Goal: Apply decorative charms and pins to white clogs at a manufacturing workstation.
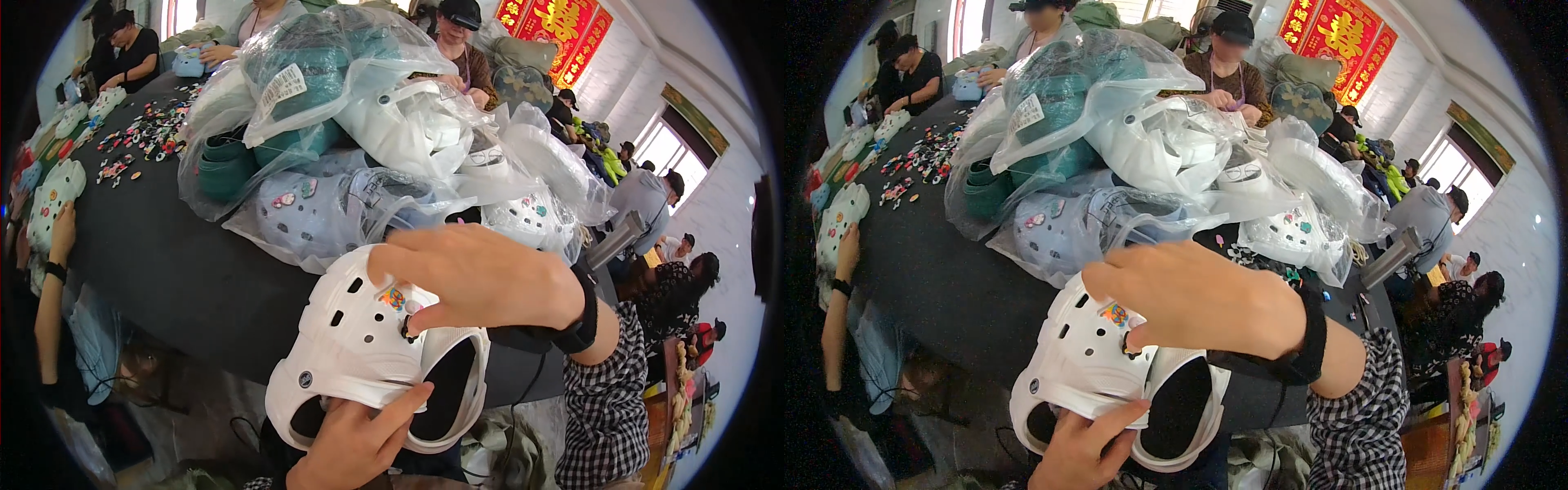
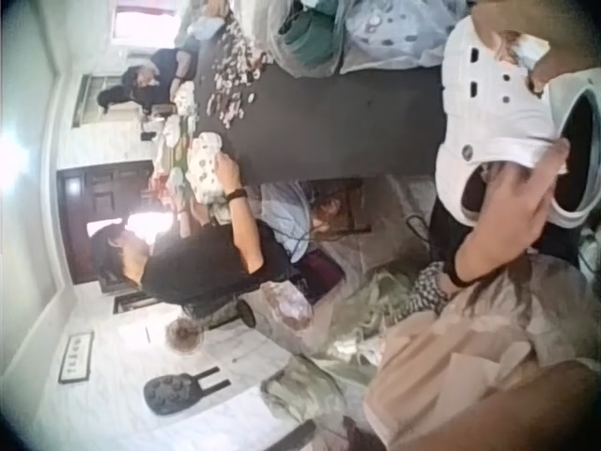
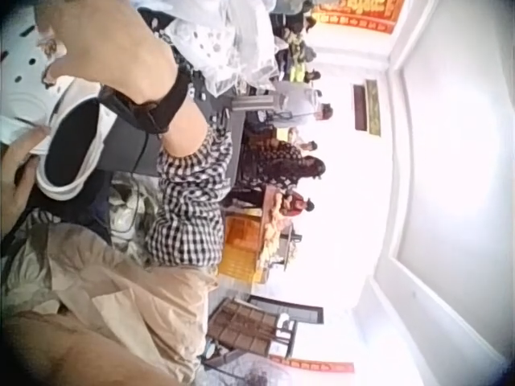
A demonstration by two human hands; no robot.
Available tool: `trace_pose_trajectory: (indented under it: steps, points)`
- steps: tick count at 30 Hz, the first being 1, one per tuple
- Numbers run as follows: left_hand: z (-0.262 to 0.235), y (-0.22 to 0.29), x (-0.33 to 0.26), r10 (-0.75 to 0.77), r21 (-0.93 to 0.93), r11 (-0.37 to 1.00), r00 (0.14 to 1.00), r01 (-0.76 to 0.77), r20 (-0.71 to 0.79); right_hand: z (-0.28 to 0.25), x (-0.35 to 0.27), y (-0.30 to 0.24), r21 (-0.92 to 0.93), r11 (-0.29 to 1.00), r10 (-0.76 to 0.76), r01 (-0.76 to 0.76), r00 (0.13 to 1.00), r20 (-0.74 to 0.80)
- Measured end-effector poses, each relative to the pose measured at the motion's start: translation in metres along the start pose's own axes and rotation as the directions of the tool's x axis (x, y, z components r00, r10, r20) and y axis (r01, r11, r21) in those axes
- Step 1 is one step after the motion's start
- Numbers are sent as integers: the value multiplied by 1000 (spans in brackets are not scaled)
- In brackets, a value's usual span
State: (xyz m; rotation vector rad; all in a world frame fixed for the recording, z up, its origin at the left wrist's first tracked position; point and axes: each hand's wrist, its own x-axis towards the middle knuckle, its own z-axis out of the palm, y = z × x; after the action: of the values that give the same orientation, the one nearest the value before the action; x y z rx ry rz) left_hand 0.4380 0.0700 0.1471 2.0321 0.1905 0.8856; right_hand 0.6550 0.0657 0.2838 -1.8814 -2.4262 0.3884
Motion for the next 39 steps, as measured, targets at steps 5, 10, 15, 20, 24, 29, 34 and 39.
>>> trace_pose_trajectory:
  steps: [5, 10, 15, 20, 24, 29, 34, 39]
  points:
    - [2, 2, -2, 3, 20, 1000, 1000, -3, 4, 8, 10, 23, -67, 984, -165, 165, 986, -6]
    - [3, 0, -4, 14, 29, 999, 1000, -14, -5, 1, 28, 22, 73, 995, -80, 61, 951, 300]
    - [5, -1, -5, 29, 11, 1000, 999, -29, -20, 0, 36, 12, 37, 999, -14, 0, 928, 372]
    - [8, -2, -4, 52, 46, 998, 996, -49, -73, 14, 31, 17, 13, 999, -53, 52, 958, 280]
    - [7, -1, -7, 49, 86, 995, 995, -42, -84, 19, 28, 22, 77, 993, -108, 92, 965, 238]
    - [8, 2, -9, 16, 81, 997, 997, -10, -73, 20, 18, 29, 140, 983, -142, 117, 973, 184]
    - [0, 0, -12, 6, 136, 991, 997, 6, -81, 26, -4, 44, 189, 978, -71, 91, 992, -106]
    - [2, -1, -21, 32, 183, 983, 997, -18, -74, 20, -53, 79, 349, 935, 189, -59, 916, -353]
